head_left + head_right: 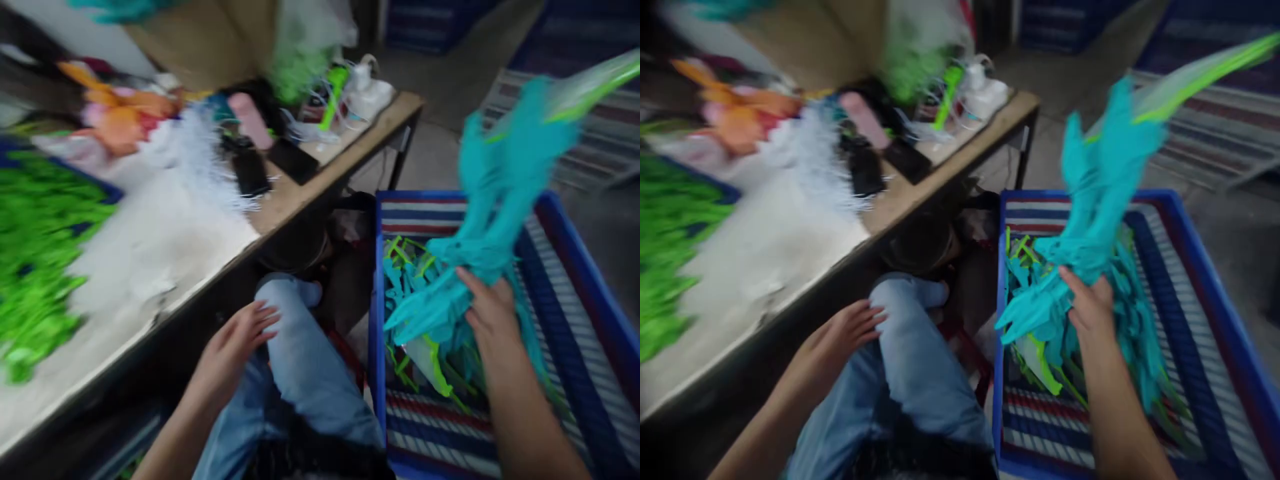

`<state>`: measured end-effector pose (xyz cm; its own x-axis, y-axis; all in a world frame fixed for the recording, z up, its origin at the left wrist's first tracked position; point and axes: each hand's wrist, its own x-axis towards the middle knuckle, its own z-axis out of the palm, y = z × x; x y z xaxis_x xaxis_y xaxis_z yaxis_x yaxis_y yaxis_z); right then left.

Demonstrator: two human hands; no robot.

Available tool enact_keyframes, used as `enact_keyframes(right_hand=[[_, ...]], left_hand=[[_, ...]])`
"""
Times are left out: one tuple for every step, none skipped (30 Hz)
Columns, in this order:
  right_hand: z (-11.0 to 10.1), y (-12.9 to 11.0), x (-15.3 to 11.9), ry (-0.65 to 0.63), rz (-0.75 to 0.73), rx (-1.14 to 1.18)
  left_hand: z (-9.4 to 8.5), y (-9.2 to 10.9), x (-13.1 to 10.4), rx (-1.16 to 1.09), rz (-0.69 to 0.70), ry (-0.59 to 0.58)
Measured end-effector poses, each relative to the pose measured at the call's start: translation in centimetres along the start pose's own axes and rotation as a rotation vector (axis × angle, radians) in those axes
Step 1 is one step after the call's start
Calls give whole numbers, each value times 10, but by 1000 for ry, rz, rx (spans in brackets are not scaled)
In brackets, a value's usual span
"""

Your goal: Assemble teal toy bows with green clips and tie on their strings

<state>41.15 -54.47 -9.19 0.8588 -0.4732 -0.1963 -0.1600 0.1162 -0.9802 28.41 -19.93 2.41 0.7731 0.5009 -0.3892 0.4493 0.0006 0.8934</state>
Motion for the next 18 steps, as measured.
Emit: enact_keyframes(right_hand=[[18, -31, -20, 24, -144, 68], [38, -60, -45, 31, -275, 119], [58, -85, -74, 3, -376, 146], [77, -104, -107, -35, -433, 161], [95, -117, -143, -94, -451, 153], [110, -123, -179, -174, -433, 134], [122, -124, -215, -267, -400, 115], [133, -119, -249, -368, -356, 98], [142, -110, -280, -475, -297, 94], [149, -98, -310, -560, -255, 99], [155, -84, -336, -627, -221, 104], [159, -68, -359, -687, -184, 120], [161, -51, -379, -749, -123, 152], [161, -34, -394, -824, -17, 188], [158, -19, -406, -915, 128, 210], [153, -5, -413, -1030, 293, 197], [146, 6, -415, -1172, 450, 133], [139, 14, -412, -1319, 551, 9]], left_hand=[[2, 19, -14, 39, 112, -163], [6, 41, -26, 131, 297, -301], [9, 67, -37, 225, 518, -323], [12, 94, -47, 334, 713, -302], [12, 119, -56, 453, 863, -273], [10, 141, -65, 579, 949, -235], [4, 156, -73, 707, 986, -220], [-5, 164, -81, 826, 993, -231], [-16, 165, -86, 936, 974, -259], [-28, 158, -90, 1032, 945, -295], [-42, 146, -90, 1114, 911, -331], [-56, 128, -88, 1184, 873, -355], [-70, 107, -84, 1239, 828, -367], [-84, 83, -77, 1280, 770, -370], [-97, 59, -69, 1304, 695, -369], [-109, 34, -60, 1305, 605, -380], [-120, 10, -50, 1286, 497, -386], [-130, -13, -42, 1246, 402, -401]])
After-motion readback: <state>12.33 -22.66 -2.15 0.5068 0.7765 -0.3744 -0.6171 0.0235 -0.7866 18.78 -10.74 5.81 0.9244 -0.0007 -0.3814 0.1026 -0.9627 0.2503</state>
